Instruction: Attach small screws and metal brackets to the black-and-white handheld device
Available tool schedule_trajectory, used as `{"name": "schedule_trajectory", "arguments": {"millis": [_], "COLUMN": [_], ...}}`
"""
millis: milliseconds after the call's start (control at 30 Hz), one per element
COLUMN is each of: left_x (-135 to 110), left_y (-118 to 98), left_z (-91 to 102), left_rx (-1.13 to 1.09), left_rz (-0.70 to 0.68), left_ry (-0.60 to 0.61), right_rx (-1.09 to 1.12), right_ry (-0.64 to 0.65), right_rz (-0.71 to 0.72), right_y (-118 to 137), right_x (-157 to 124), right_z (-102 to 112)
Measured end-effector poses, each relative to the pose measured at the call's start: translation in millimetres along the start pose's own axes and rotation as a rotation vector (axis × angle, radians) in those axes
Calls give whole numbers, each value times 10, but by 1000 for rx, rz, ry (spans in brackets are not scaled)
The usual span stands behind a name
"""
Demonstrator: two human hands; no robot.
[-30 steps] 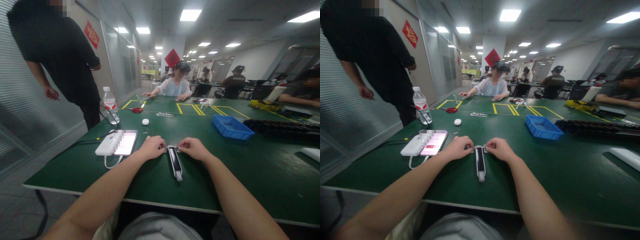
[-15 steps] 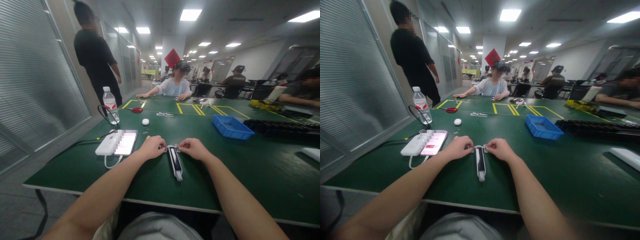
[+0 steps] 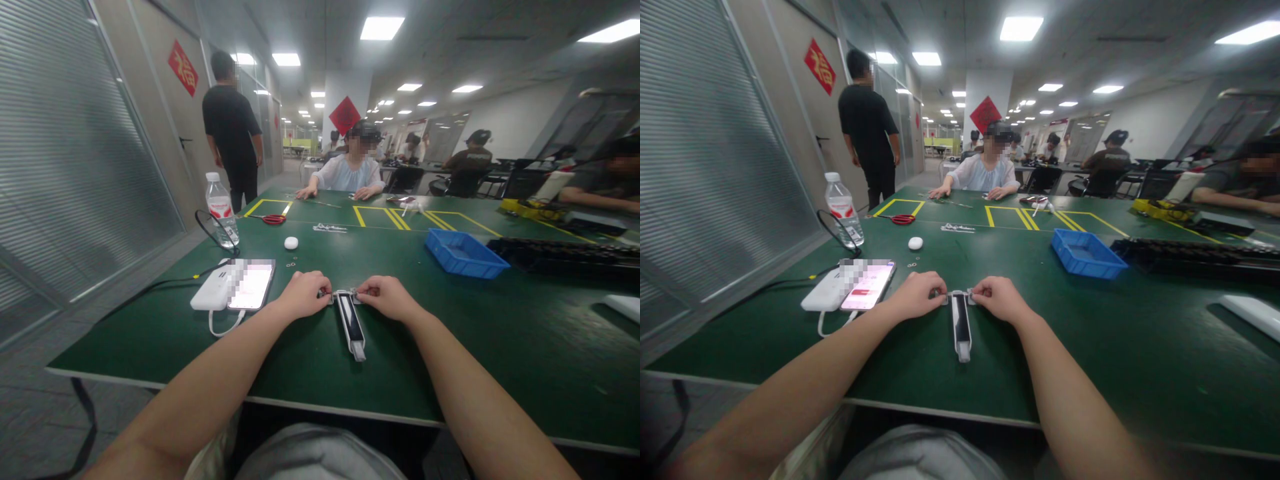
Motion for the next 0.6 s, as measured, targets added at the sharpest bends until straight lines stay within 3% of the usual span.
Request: {"name": "schedule_trajectory", "arguments": {"millis": [600], "left_x": [9], "left_y": [15], "left_z": [-17], "left_rx": [-8], "left_rz": [-11], "left_ry": [-8], "right_rx": [-48], "right_ry": [-6], "right_rz": [26], "right_y": [34], "right_x": [8], "right_z": [0]}}
Point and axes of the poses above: each hand's wrist, its own x-axis towards the middle knuckle, its own z-axis out of the back of the hand, y = z × x, the point moved 10 cm from there along x, towards the middle knuckle, and after that the axes turned 14 degrees about y, right-handed, at the moved point
